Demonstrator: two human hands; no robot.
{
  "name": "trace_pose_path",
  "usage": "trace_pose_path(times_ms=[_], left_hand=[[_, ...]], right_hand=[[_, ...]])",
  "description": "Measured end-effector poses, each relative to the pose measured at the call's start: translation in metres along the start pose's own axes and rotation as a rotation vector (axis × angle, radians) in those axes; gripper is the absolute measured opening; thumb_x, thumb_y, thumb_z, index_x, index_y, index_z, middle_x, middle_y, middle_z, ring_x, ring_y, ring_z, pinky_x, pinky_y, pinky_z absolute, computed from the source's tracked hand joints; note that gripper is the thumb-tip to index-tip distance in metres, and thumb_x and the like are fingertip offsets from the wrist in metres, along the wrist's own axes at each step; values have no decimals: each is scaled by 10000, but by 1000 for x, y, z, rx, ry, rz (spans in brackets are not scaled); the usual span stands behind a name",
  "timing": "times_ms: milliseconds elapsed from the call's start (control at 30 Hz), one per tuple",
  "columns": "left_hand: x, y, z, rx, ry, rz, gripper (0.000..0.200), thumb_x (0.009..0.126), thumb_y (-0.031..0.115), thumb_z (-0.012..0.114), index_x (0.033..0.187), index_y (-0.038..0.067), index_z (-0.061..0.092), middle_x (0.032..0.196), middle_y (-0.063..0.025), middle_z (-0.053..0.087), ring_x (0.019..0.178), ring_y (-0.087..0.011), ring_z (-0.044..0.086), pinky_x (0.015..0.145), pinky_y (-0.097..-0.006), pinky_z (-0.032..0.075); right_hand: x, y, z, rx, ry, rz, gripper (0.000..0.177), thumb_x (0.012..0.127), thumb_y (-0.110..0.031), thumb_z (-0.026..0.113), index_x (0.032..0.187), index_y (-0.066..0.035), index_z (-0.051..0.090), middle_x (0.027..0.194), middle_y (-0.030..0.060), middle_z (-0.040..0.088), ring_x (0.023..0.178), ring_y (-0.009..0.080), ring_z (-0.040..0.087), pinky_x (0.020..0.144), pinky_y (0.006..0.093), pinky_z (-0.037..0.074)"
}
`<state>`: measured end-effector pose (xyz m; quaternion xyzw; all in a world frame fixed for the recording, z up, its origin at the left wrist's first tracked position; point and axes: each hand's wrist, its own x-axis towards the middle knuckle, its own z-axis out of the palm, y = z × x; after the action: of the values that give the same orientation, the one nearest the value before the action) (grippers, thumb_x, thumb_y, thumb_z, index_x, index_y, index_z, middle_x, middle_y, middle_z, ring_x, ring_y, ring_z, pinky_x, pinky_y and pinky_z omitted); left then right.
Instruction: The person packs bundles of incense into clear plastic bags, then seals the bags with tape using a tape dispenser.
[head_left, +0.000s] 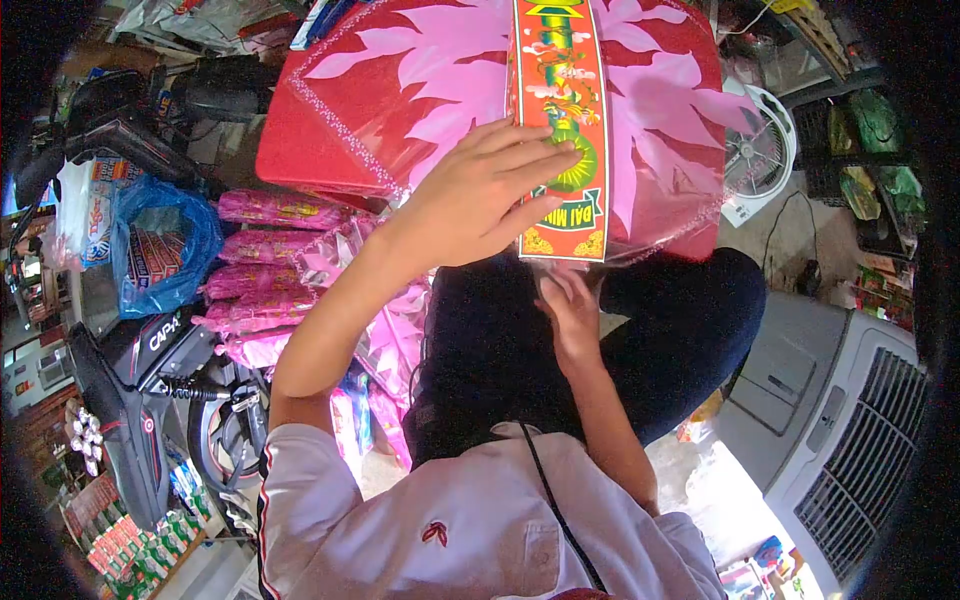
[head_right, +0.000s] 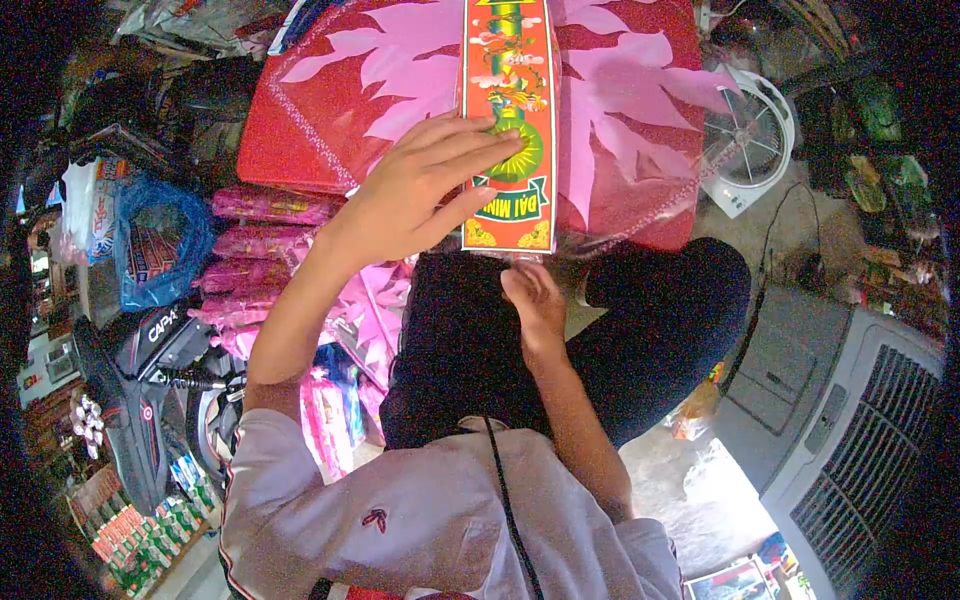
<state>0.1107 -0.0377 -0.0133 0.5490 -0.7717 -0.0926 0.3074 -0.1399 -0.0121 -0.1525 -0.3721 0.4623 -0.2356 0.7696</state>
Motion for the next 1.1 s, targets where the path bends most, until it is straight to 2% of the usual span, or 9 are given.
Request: trace_pose_path(times_ms=[33, 167, 267, 300, 400, 533, 567, 767, 1100], left_hand=[[0, 0, -1, -3, 2, 0, 463, 996, 216, 642, 1416, 26, 613, 1326, -190, 662, 1269, -387, 586, 1110, -490, 448], [-1, -1, -1, -6, -1, 3, 464, 992, 218, 647, 1414, 28, 617, 1378, -168, 652, 1283, -383, 581, 1124, -488, 441], [-2, -1, -1, 16, -15, 7, 466, 996, 223, 639, 1423, 37, 614, 1426, -148, 636, 1311, -375, 568, 1144, -491, 425], [-2, -2, -2, 24, -27, 15, 470, 997, 233, 635, 1426, 40, 613, 1437, -148, 629, 1323, -374, 560, 1152, -496, 417], [-4, -3, -2, 19, -58, 28, 499, 998, 288, 624, 1435, 48, 609, 1469, -151, 607, 1357, -376, 536, 1172, -512, 393], [-5, -4, -6, -13, -84, 29, 626, 976, 453, 614, 1452, 46, 593, 1499, -159, 579, 1383, -394, 510, 1186, -533, 370], [-5, -4, -6, -14, -89, 37, 669, 968, 501, 611, 1457, 44, 587, 1505, -161, 573, 1388, -399, 504, 1187, -537, 367], [-5, -6, -10, 15, -98, 98, 953, 811, 715, 690, 1464, 31, 573, 1515, -171, 553, 1396, -410, 492, 1186, -541, 368], [-2, 4, -8, 82, -104, 38, 896, 711, 518, 875, 1433, 60, 608, 1503, -140, 568, 1404, -368, 498, 1198, -530, 376]], right_hand=[[-4, 0, 0, 23, 22, 18, 222, 1024, -178, 684, 1205, -52, 669, 1246, 89, 686, 1138, 150, 626, 961, 341, 490], [-30, -6, -2, 91, -28, -45, 158, 1021, -162, 674, 1057, -9, 661, 1129, 65, 703, 1028, 130, 628, 909, 294, 471], [-63, -33, -8, -240, -18, -151, 165, 1017, -173, 679, 977, -13, 662, 1026, 43, 705, 979, 109, 615, 881, 277, 455], [-74, -46, -1, -253, -28, -205, 143, 1008, -121, 695, 919, -20, 647, 842, -46, 588, 774, 33, 488, 679, 226, 377], [-92, -75, 15, -255, -52, -306, 145, 1013, -109, 689, 933, 1, 639, 817, -48, 583, 748, 34, 476, 660, 229, 374], [-81, -96, 27, -106, -53, -264, 133, 1029, -114, 670, 986, 8, 641, 843, 25, 674, 804, 99, 664, 670, 237, 496], [-75, -107, 36, -30, -43, -269, 132, 1039, -124, 655, 989, -2, 647, 852, 58, 692, 765, 149, 715, 569, 250, 503], [-50, -139, 43, -102, -25, -152, 193, 1050, -182, 654, 1017, 7, 664, 776, 53, 674, 577, 137, 689, 427, 211, 402], [-41, -150, 49, -109, -37, -177, 216, 1054, -175, 638, 1134, 23, 671, 1139, 156, 760, 576, 150, 705, 410, 202, 398]])
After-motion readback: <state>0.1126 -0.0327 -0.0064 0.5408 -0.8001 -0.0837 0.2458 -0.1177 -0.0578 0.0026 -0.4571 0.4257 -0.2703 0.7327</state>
